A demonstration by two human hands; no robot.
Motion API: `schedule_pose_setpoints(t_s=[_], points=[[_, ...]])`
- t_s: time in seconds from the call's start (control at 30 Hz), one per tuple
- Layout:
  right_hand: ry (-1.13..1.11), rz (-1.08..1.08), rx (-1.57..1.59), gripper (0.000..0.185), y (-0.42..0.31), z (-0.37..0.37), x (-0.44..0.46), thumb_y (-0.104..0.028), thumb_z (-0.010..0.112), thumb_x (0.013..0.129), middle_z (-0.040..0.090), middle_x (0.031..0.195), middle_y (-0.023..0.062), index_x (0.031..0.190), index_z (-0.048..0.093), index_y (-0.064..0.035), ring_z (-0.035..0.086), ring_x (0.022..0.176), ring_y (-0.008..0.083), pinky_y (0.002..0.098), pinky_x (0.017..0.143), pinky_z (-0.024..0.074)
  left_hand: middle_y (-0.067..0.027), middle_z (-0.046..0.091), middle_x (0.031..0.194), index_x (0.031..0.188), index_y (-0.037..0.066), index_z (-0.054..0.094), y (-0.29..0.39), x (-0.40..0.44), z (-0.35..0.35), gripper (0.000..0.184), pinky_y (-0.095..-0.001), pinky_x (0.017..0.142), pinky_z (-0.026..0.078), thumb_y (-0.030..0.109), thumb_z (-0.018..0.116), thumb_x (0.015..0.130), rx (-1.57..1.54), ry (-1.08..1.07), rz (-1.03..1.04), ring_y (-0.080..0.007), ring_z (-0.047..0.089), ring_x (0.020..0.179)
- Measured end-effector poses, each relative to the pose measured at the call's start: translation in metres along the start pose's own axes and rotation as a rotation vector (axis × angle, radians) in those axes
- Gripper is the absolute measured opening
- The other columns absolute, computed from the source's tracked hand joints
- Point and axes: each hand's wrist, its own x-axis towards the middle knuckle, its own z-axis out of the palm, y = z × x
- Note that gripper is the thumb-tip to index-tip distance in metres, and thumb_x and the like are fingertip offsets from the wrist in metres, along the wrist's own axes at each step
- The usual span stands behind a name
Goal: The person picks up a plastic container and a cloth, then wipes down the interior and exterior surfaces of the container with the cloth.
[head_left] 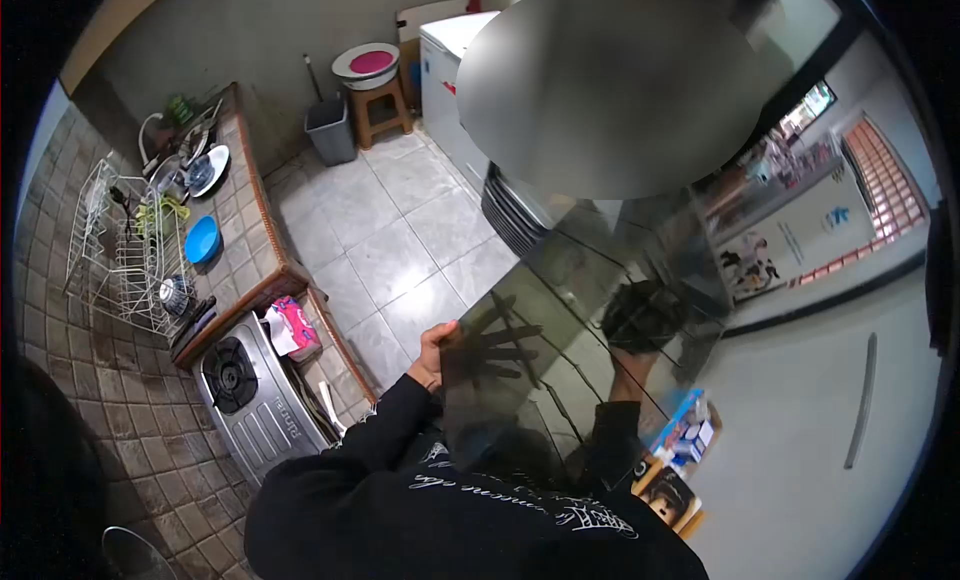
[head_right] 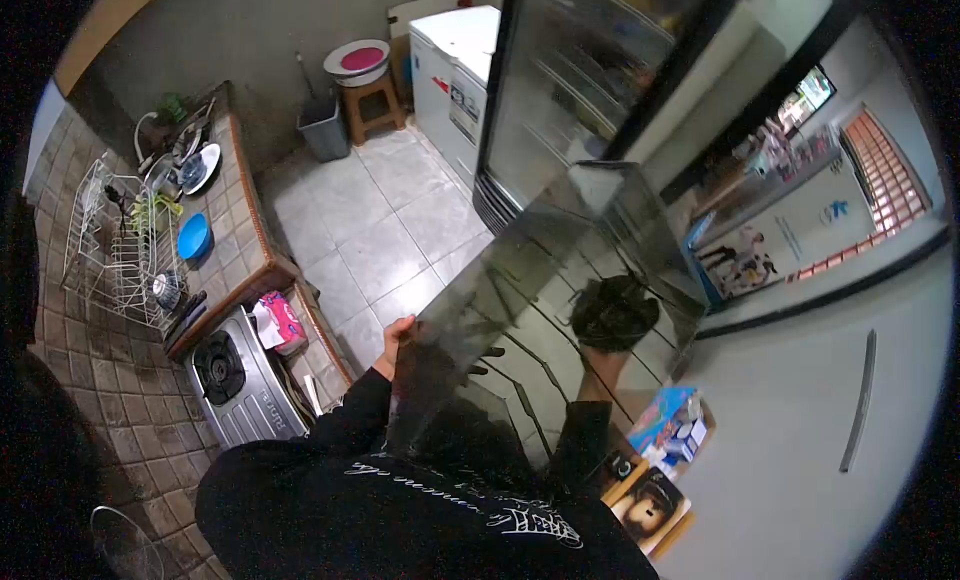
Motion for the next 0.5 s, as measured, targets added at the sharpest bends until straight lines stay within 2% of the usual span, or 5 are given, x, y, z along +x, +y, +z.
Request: schedule_pose_setpoints(t_s=[0.07,0.13,0.2,0.3,0.5], points=[[-0.014,-0.074,-0.495,0.048,0.036,-0.045,0.043,-0.034,0.068,0.104,0.063,0.145,0.0123,0.146,0.061,-0.0102,0.058,0.133,0.0295,0.0461,0.117,0.0464,-0.0034,0.060,0.069,0.065,0.016,0.049,0.016,0.009,-0.079,0.043,-0.0414,0.072,0.055,0.033,0.060,0.102,-0.034,0.058,0.065,-0.0225,0.062,0.069],[0.143,0.150,0.340,0.045,0.073,-0.062,0.064,-0.034,0.058,0.111,0.061,0.148,0.0103,0.149,0.058,-0.0109,0.057,0.135,0.0285,0.0451,0.117,0.0472,-0.0050,0.062,0.071,0.065,0.015,0.050,0.033,0.004,-0.099,0.042,-0.0418,0.071,0.056,0.034,0.061,0.102,-0.135,0.101,0.222,-0.0235,0.065,0.071],[0.246,0.234,0.291,0.045,0.137,-0.053,0.078,-0.039,0.058,0.109,0.064,0.145,0.0086,0.145,0.061,-0.0119,0.060,0.132,0.0278,0.0442,0.117,0.0476,-0.0088,0.068,0.082,0.079,0.011,0.059,0.051,-0.006,-0.134,0.034,-0.0442,0.075,0.058,0.036,0.063,0.101,-0.190,0.147,0.263,-0.0264,0.069,0.078],[0.225,0.180,-0.514,0.050,0.186,-0.085,0.115,-0.048,0.061,0.105,0.069,0.141,0.0091,0.139,0.068,-0.0127,0.064,0.129,0.0293,0.0462,0.117,0.0480,-0.0146,0.076,0.099,0.100,0.006,0.072,0.070,-0.016,-0.255,0.035,-0.0477,0.079,0.062,0.040,0.066,0.100,-0.278,0.189,0.134,-0.0307,0.074,0.088],[0.403,0.402,-0.259,0.051,0.231,-0.152,0.232,-0.047,0.061,0.106,0.066,0.146,0.0129,0.143,0.066,-0.0114,0.062,0.132,0.0329,0.0506,0.119,0.0474,-0.0129,0.062,0.143,0.155,-0.004,0.042,0.189,-0.013,-0.148,0.112,-0.0407,0.108,0.051,0.051,0.095,0.072,0.261,0.086,0.306,-0.0251,0.065,0.124]])
